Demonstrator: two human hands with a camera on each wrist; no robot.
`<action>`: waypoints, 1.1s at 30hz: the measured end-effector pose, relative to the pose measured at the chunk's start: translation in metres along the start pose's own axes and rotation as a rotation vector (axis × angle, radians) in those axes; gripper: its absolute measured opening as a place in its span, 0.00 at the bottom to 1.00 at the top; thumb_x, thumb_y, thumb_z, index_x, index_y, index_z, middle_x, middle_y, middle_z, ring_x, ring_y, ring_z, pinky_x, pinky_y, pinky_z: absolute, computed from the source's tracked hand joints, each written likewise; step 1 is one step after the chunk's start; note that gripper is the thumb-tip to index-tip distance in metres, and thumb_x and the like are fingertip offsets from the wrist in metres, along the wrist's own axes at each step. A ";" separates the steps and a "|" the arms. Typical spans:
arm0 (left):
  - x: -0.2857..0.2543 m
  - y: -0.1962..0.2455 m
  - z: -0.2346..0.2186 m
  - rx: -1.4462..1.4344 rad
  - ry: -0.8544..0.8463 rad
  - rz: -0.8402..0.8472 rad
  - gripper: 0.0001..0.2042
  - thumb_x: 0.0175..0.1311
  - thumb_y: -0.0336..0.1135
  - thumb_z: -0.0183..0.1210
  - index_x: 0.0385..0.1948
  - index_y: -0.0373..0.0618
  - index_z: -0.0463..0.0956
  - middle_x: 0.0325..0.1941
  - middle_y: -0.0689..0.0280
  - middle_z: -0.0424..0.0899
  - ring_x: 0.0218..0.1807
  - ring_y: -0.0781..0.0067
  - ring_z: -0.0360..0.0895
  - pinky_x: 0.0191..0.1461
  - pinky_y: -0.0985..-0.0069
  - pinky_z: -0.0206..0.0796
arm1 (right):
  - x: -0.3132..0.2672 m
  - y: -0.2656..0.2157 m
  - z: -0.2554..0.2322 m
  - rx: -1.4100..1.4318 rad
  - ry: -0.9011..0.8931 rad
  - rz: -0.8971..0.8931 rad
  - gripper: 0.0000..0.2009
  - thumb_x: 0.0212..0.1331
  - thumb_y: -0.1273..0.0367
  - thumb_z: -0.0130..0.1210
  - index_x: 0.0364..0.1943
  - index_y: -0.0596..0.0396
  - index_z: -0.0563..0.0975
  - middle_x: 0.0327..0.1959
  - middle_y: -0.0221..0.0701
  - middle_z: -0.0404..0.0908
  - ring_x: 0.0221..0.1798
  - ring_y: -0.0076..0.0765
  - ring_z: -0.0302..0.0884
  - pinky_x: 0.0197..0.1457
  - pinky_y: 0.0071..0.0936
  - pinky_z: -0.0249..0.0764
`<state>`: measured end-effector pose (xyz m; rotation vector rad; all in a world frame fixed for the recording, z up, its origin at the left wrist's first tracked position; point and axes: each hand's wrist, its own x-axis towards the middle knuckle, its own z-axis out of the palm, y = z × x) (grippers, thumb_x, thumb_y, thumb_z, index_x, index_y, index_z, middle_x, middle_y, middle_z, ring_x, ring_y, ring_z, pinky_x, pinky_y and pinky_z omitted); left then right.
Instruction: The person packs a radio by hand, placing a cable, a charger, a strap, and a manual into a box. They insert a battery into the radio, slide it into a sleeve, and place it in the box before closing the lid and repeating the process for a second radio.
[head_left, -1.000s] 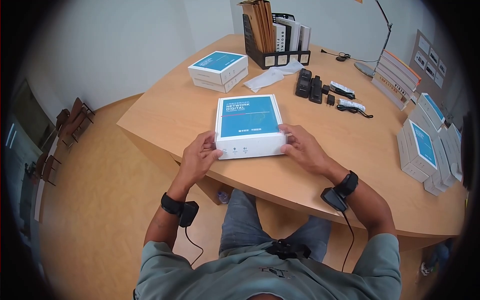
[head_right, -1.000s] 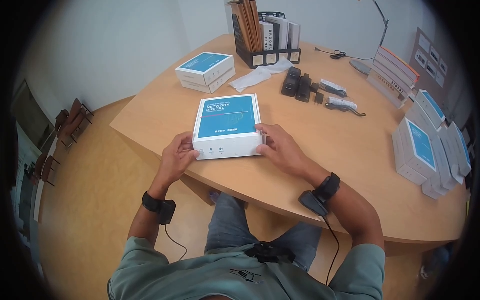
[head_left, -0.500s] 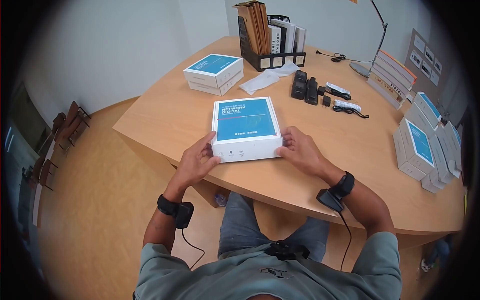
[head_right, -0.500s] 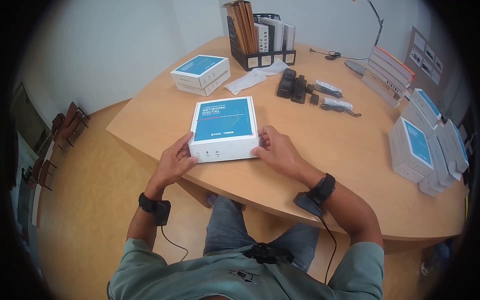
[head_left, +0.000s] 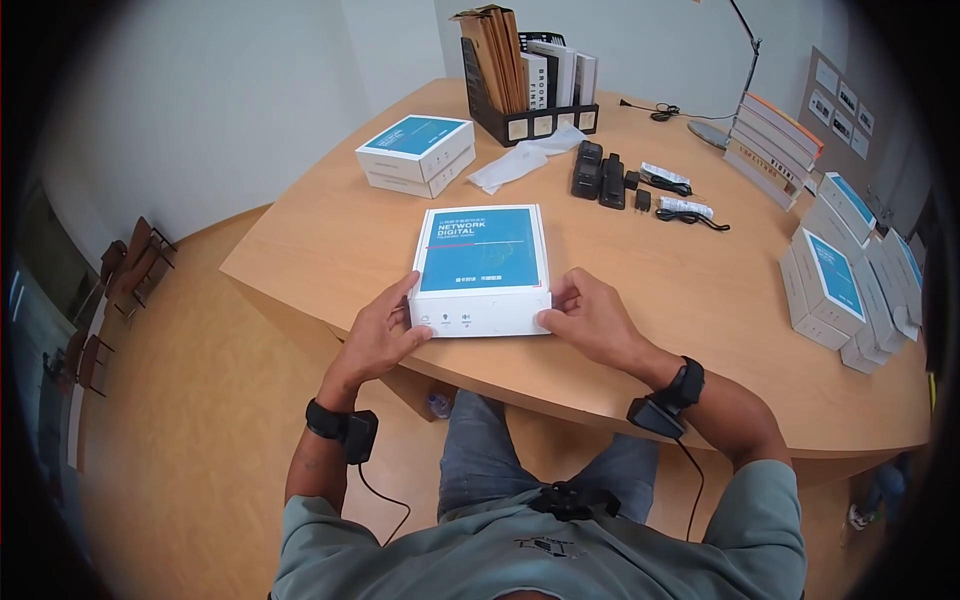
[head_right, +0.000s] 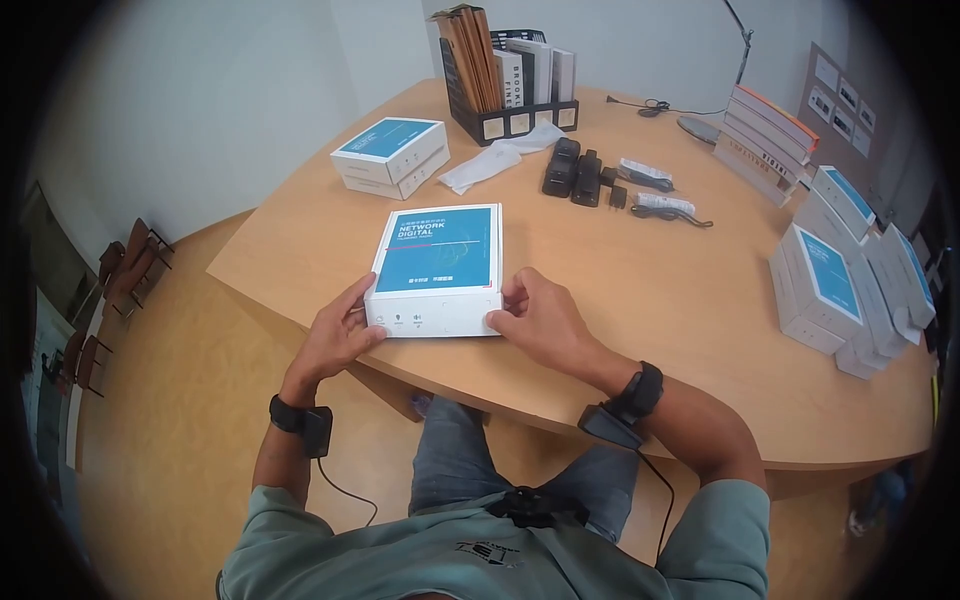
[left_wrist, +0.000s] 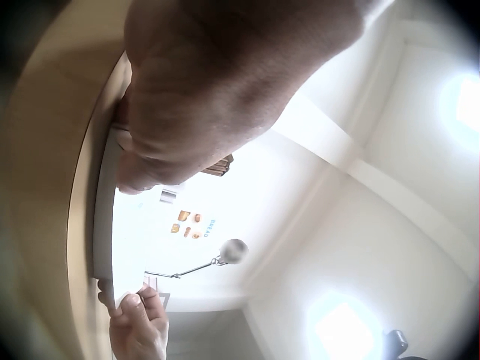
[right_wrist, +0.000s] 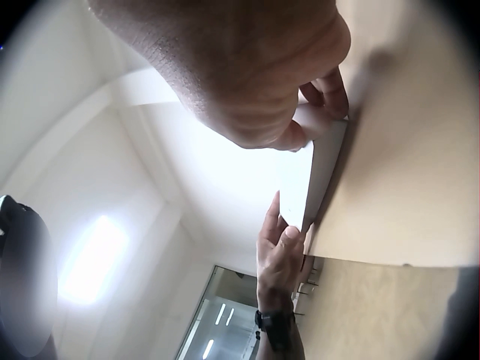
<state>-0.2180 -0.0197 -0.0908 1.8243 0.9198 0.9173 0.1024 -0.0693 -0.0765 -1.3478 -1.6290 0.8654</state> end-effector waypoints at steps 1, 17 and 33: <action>0.000 0.002 0.000 0.007 -0.004 -0.008 0.39 0.60 0.23 0.66 0.73 0.31 0.54 0.72 0.47 0.66 0.69 0.61 0.71 0.73 0.65 0.64 | -0.002 -0.002 0.001 -0.033 0.005 -0.010 0.15 0.57 0.68 0.66 0.40 0.65 0.74 0.36 0.40 0.84 0.38 0.32 0.83 0.43 0.28 0.80; -0.001 0.019 -0.013 -0.013 -0.115 -0.120 0.42 0.61 0.29 0.63 0.75 0.30 0.48 0.74 0.47 0.62 0.71 0.59 0.67 0.74 0.66 0.59 | -0.014 -0.010 0.004 0.143 -0.098 0.111 0.17 0.61 0.61 0.65 0.34 0.65 0.76 0.27 0.37 0.83 0.28 0.25 0.81 0.32 0.23 0.75; 0.000 0.019 -0.012 0.288 -0.145 0.028 0.48 0.51 0.29 0.72 0.75 0.37 0.51 0.76 0.49 0.61 0.76 0.58 0.62 0.77 0.64 0.55 | -0.018 -0.005 0.003 0.201 -0.182 -0.031 0.21 0.62 0.68 0.63 0.52 0.66 0.67 0.37 0.36 0.78 0.38 0.28 0.81 0.41 0.25 0.78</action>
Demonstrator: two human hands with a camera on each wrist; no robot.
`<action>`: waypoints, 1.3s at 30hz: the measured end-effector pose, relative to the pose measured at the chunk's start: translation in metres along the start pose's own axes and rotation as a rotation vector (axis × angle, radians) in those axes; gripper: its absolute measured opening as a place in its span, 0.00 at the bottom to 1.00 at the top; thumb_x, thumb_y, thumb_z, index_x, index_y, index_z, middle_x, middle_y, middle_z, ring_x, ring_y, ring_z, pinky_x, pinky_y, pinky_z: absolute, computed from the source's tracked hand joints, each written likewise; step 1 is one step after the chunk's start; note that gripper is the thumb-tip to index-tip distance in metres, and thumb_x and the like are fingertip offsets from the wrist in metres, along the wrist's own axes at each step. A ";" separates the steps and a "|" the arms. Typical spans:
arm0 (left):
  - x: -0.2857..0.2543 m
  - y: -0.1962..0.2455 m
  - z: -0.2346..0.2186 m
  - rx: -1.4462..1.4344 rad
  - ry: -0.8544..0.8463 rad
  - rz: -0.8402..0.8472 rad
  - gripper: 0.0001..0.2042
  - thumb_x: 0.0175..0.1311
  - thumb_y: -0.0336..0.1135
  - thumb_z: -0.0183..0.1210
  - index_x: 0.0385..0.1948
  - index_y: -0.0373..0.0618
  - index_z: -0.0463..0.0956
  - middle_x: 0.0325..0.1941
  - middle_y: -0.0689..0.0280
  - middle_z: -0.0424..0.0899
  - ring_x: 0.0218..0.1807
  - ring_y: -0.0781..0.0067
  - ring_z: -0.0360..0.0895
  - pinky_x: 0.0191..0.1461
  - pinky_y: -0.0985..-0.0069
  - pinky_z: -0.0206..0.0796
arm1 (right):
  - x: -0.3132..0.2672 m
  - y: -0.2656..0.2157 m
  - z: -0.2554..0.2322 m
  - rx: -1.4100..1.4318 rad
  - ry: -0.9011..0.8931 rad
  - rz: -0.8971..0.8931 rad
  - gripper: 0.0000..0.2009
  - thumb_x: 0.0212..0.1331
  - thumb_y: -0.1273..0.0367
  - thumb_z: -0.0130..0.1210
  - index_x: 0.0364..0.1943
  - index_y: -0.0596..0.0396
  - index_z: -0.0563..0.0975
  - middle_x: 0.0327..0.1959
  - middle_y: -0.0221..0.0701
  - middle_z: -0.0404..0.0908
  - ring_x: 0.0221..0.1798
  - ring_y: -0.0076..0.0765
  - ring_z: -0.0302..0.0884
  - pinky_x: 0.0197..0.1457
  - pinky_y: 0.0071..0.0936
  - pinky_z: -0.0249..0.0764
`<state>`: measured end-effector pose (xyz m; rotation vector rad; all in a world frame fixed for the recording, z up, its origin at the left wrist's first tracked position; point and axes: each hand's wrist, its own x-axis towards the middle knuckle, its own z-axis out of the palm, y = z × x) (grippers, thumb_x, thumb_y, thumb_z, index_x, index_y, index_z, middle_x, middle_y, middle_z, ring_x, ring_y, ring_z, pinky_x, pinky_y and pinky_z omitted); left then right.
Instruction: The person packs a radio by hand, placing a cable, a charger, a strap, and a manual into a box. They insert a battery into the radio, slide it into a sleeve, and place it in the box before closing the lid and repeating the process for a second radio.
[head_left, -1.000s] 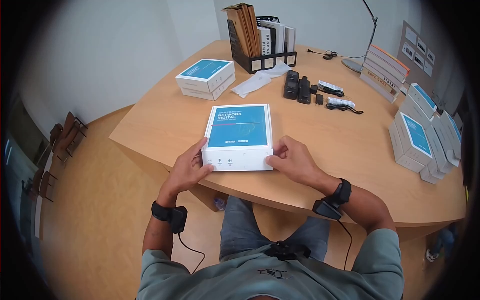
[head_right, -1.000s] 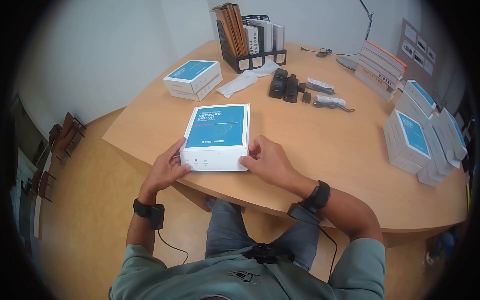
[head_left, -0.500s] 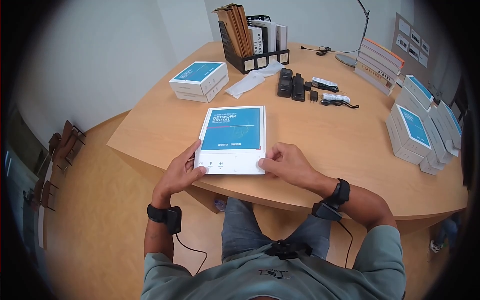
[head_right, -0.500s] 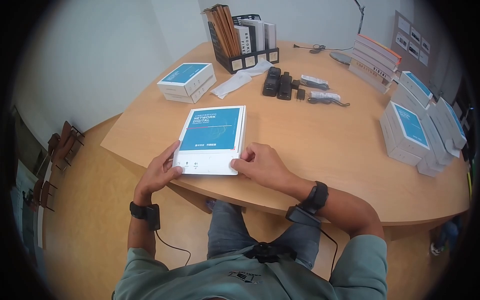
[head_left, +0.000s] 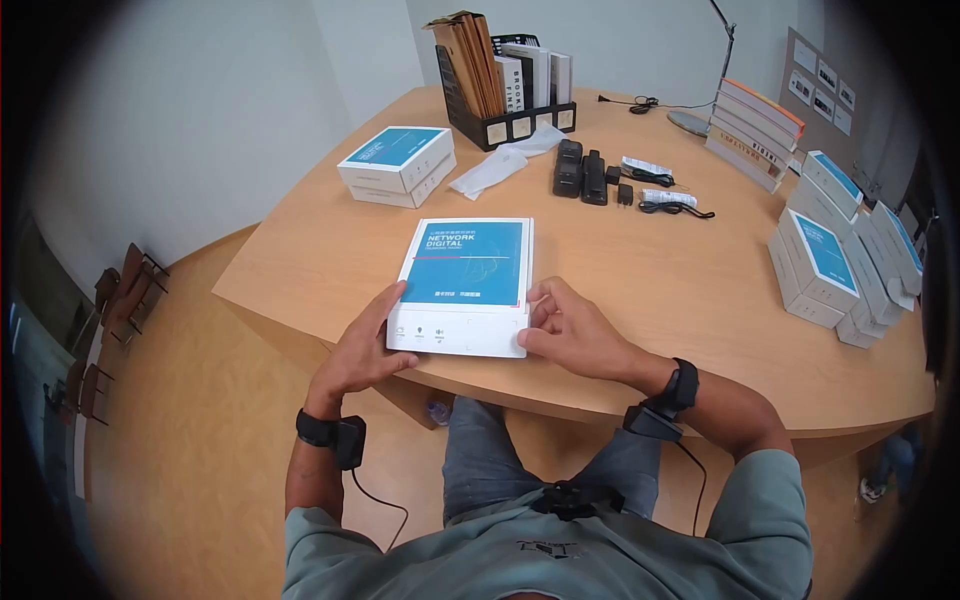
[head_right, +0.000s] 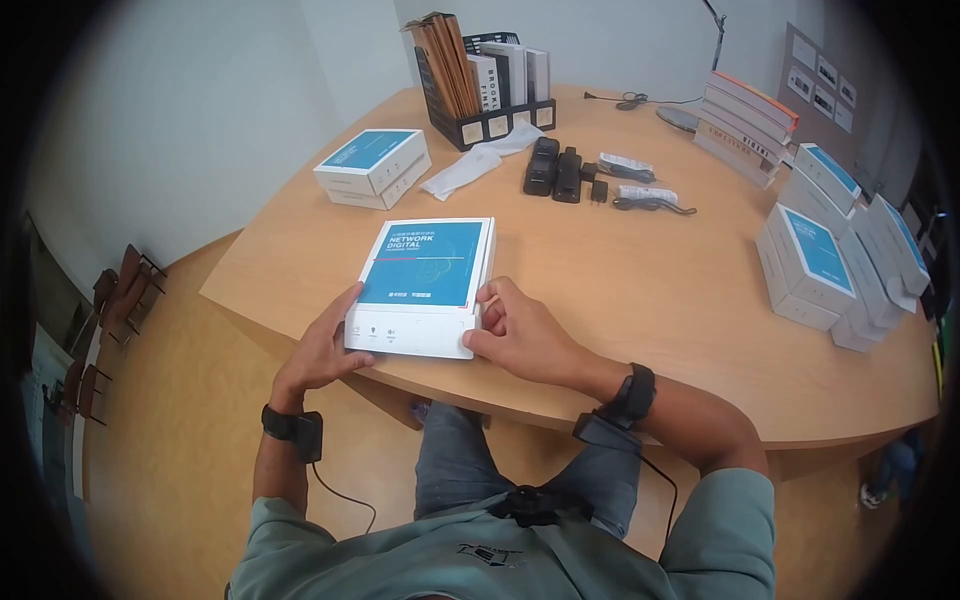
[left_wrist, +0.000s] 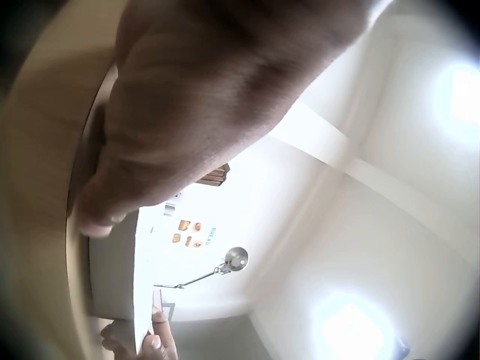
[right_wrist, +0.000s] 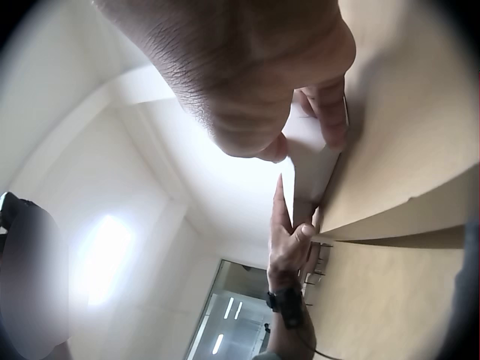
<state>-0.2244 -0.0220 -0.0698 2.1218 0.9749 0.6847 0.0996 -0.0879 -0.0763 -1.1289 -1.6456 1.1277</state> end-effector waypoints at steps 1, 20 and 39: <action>0.001 0.002 0.001 0.133 0.023 -0.036 0.47 0.52 0.28 0.72 0.75 0.36 0.52 0.75 0.48 0.63 0.75 0.58 0.63 0.77 0.66 0.55 | 0.001 0.002 -0.001 -0.061 -0.012 -0.052 0.23 0.62 0.69 0.62 0.55 0.65 0.66 0.38 0.36 0.77 0.41 0.28 0.80 0.43 0.26 0.78; 0.037 0.004 0.045 0.272 0.431 0.374 0.35 0.54 0.22 0.67 0.68 0.39 0.63 0.63 0.51 0.73 0.65 0.52 0.74 0.67 0.65 0.68 | -0.004 0.007 -0.039 -0.054 0.268 -0.167 0.21 0.73 0.66 0.49 0.64 0.65 0.69 0.52 0.41 0.73 0.53 0.34 0.76 0.56 0.32 0.76; 0.102 0.066 0.022 -0.306 0.296 0.316 0.44 0.55 0.30 0.71 0.73 0.38 0.53 0.72 0.56 0.66 0.75 0.61 0.62 0.78 0.62 0.52 | 0.022 -0.084 -0.129 -0.333 0.212 -0.244 0.20 0.67 0.61 0.61 0.56 0.62 0.79 0.27 0.25 0.78 0.31 0.17 0.75 0.35 0.19 0.74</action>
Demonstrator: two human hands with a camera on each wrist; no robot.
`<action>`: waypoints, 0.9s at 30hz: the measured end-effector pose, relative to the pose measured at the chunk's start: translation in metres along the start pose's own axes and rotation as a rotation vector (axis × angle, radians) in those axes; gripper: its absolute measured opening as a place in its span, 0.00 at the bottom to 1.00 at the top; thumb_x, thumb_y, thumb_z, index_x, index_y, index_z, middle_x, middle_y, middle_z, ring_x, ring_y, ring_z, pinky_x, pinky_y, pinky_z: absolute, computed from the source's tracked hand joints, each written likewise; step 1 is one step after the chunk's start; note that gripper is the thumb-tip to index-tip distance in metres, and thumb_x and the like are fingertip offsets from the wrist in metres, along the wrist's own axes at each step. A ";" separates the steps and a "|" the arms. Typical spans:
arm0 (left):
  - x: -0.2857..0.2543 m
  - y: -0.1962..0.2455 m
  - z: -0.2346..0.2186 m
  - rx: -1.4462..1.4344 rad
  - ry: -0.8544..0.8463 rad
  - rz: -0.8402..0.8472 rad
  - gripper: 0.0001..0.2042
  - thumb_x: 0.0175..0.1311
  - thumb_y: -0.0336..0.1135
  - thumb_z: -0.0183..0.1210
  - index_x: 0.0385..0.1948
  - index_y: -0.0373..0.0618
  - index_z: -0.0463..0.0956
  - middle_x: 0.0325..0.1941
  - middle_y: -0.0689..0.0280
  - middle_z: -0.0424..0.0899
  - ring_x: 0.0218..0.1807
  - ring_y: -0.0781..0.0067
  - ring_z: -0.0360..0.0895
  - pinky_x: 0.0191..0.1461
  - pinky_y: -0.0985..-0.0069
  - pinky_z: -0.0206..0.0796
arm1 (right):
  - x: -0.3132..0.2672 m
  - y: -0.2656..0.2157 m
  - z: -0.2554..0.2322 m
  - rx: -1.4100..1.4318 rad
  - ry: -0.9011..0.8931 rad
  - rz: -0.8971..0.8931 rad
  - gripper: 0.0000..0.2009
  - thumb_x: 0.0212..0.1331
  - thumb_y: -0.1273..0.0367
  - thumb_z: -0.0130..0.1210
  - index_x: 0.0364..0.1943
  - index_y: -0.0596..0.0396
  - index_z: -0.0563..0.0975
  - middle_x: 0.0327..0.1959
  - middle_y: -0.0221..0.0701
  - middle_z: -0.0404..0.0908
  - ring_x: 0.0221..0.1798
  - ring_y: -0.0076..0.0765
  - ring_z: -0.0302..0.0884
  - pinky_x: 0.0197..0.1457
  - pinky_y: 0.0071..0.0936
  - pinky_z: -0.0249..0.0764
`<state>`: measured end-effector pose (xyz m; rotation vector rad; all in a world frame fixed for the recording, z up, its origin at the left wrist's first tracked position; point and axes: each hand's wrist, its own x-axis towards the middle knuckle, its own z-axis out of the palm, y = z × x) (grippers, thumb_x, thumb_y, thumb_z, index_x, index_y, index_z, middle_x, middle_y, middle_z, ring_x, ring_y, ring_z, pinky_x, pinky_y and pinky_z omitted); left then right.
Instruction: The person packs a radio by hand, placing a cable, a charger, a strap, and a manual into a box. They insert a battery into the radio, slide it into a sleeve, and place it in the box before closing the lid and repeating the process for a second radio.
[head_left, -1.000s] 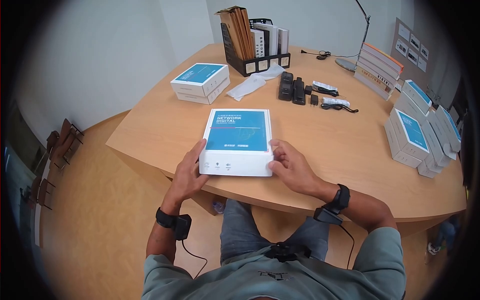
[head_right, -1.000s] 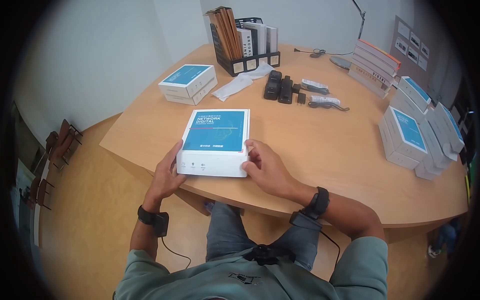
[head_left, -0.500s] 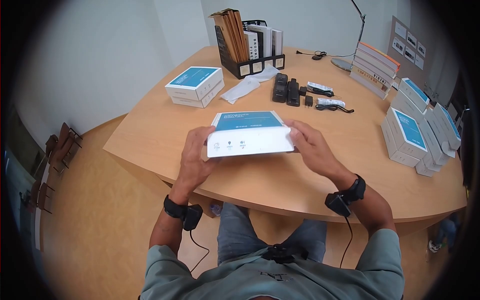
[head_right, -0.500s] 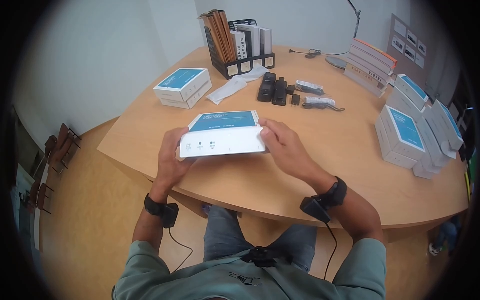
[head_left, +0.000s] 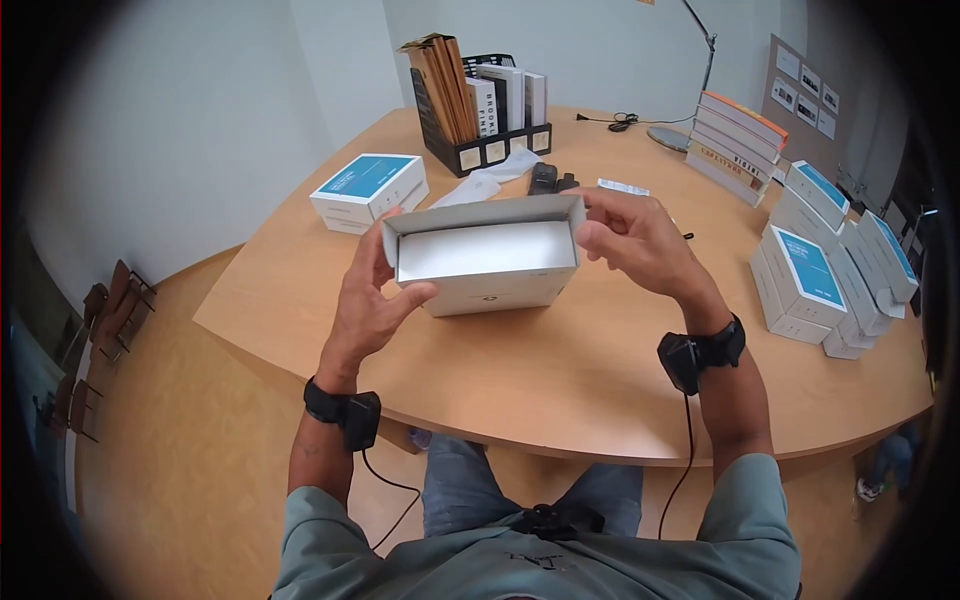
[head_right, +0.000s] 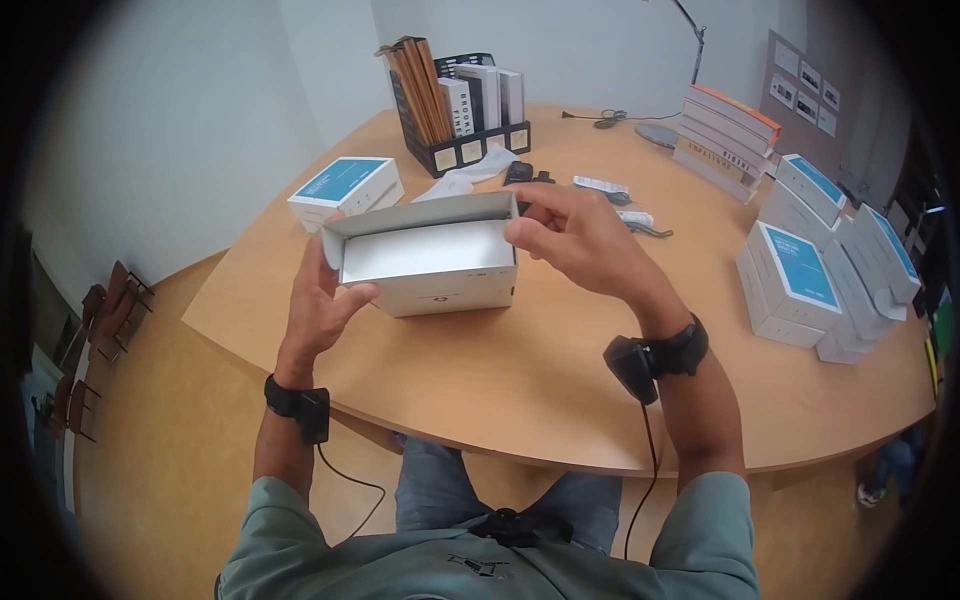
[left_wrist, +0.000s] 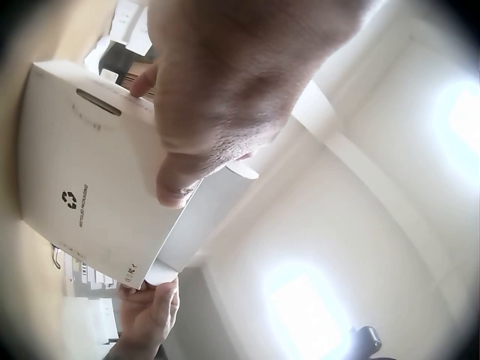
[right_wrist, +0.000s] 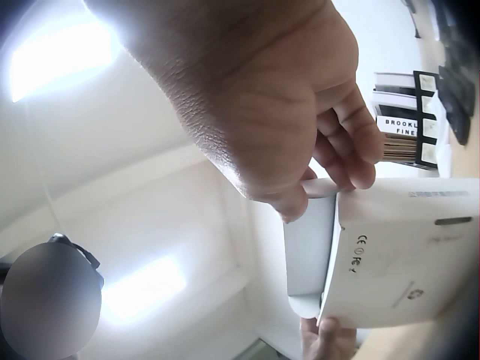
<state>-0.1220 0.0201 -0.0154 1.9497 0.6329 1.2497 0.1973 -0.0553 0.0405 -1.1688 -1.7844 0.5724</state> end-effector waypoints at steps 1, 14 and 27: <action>0.002 -0.001 0.002 -0.004 -0.006 0.000 0.44 0.55 0.30 0.71 0.73 0.38 0.53 0.72 0.56 0.66 0.75 0.61 0.62 0.78 0.62 0.52 | 0.003 0.002 -0.001 -0.002 0.005 0.005 0.20 0.67 0.61 0.61 0.56 0.62 0.79 0.27 0.25 0.78 0.31 0.17 0.75 0.35 0.19 0.74; 0.010 -0.004 -0.002 0.027 -0.023 0.061 0.44 0.58 0.35 0.72 0.74 0.46 0.52 0.73 0.55 0.64 0.75 0.59 0.61 0.78 0.59 0.54 | 0.013 0.014 0.003 0.105 0.006 -0.003 0.18 0.67 0.62 0.60 0.55 0.59 0.80 0.31 0.23 0.77 0.33 0.16 0.72 0.34 0.19 0.73; 0.011 -0.019 -0.003 0.111 -0.033 0.134 0.31 0.71 0.37 0.61 0.72 0.44 0.59 0.69 0.56 0.71 0.70 0.61 0.67 0.73 0.63 0.60 | 0.008 0.033 0.029 -0.057 0.047 -0.109 0.21 0.73 0.56 0.53 0.59 0.56 0.70 0.44 0.31 0.75 0.46 0.29 0.74 0.56 0.32 0.74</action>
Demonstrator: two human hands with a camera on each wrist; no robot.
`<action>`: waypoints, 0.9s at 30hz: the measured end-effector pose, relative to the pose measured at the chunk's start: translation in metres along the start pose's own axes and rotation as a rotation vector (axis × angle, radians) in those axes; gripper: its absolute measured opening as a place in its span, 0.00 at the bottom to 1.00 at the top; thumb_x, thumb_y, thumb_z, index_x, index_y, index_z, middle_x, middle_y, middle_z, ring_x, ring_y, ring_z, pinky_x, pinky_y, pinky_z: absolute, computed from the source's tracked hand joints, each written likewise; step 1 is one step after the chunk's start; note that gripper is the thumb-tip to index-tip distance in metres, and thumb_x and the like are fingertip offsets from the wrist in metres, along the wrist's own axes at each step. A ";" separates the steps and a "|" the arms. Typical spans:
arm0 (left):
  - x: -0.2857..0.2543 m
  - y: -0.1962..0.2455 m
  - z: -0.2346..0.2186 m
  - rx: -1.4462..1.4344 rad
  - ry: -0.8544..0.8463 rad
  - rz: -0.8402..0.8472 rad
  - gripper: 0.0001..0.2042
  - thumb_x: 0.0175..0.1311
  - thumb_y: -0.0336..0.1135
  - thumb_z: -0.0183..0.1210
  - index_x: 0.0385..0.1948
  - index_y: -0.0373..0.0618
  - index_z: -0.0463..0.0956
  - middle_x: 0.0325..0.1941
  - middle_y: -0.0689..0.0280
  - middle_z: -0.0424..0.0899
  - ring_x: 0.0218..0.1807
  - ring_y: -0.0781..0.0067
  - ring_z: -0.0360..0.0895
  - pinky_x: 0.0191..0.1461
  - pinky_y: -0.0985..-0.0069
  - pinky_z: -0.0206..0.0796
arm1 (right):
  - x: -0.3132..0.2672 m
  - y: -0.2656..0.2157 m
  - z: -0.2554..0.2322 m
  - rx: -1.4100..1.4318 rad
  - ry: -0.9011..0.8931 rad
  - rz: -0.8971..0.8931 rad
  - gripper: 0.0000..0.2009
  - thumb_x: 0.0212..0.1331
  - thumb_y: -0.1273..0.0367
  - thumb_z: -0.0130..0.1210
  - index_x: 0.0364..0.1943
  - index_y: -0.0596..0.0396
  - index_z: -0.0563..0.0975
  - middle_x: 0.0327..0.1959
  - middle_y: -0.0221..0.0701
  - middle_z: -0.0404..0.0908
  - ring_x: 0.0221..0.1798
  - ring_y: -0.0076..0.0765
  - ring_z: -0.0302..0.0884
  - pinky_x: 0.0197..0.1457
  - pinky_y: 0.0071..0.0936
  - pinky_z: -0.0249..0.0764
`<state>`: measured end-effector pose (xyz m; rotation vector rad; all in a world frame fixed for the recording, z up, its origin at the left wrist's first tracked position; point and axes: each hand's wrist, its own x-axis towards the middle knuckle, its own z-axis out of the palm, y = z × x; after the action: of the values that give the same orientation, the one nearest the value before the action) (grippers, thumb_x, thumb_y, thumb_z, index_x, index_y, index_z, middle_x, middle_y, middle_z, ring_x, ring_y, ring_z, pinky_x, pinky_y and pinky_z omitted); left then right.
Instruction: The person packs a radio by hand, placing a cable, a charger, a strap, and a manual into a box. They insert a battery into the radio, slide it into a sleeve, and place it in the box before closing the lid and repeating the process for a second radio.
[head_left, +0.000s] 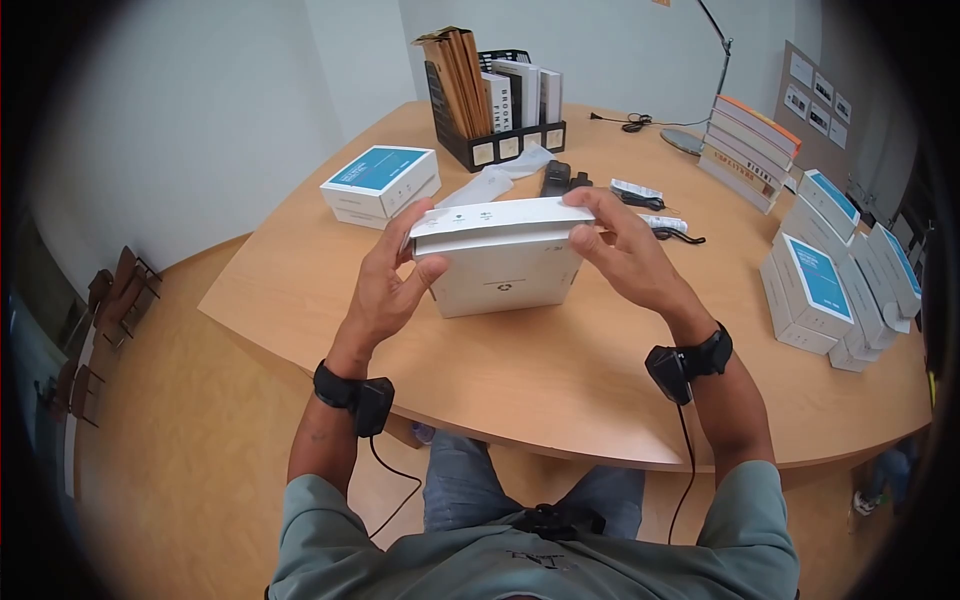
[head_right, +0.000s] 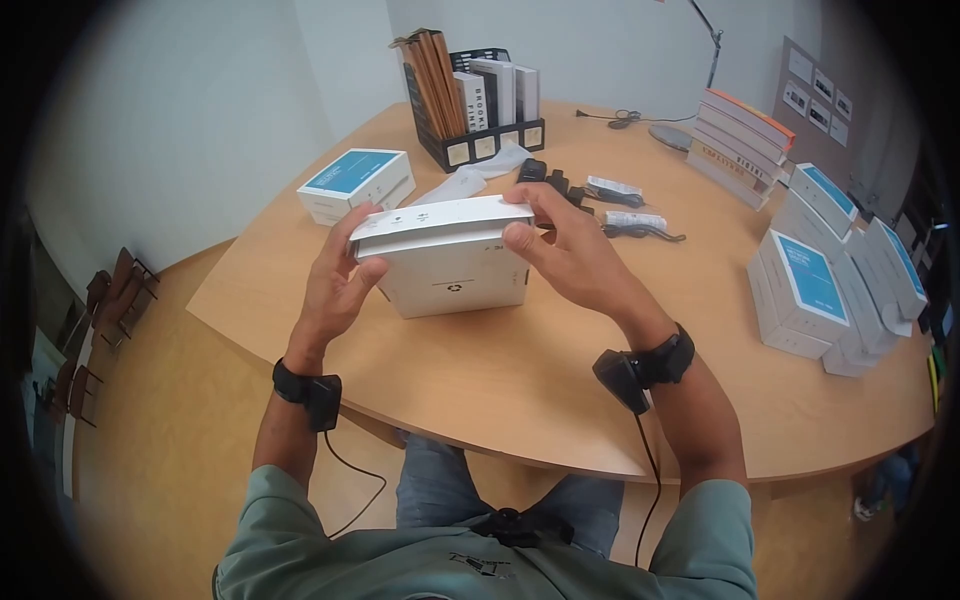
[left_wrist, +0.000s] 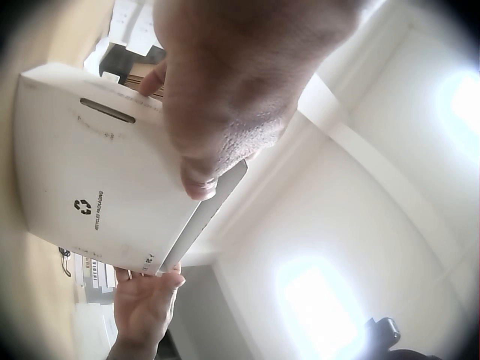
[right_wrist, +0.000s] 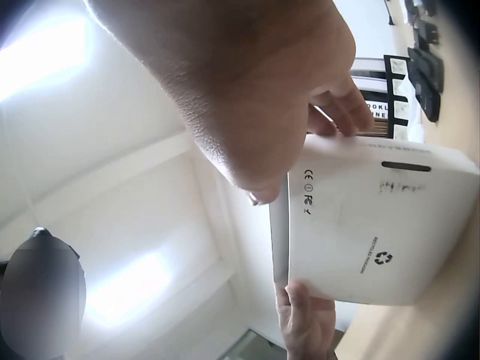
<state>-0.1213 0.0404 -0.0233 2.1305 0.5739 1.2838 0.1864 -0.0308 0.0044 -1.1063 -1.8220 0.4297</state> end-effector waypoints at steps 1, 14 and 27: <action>-0.002 0.002 0.000 0.007 0.006 -0.002 0.31 0.71 0.37 0.61 0.72 0.44 0.59 0.69 0.56 0.71 0.70 0.61 0.67 0.73 0.63 0.60 | 0.001 0.000 0.003 0.005 -0.005 -0.006 0.21 0.73 0.56 0.53 0.59 0.56 0.70 0.44 0.31 0.75 0.46 0.29 0.74 0.56 0.32 0.74; 0.003 0.040 -0.043 0.207 -0.094 -0.050 0.18 0.68 0.26 0.58 0.59 0.38 0.77 0.50 0.65 0.79 0.48 0.75 0.74 0.54 0.74 0.71 | -0.002 -0.010 0.005 0.013 0.000 -0.045 0.24 0.63 0.66 0.62 0.61 0.57 0.69 0.53 0.39 0.78 0.53 0.35 0.79 0.53 0.34 0.80; 0.032 0.079 -0.056 0.088 -0.199 -0.270 0.17 0.70 0.40 0.62 0.52 0.35 0.83 0.32 0.66 0.84 0.31 0.78 0.77 0.38 0.79 0.72 | -0.003 -0.016 0.004 -0.022 -0.041 0.053 0.33 0.58 0.64 0.67 0.65 0.62 0.64 0.53 0.43 0.75 0.62 0.48 0.73 0.52 0.38 0.82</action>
<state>-0.1516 0.0162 0.0711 2.1329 0.8113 0.9033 0.1759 -0.0411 0.0114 -1.1709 -1.8397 0.4675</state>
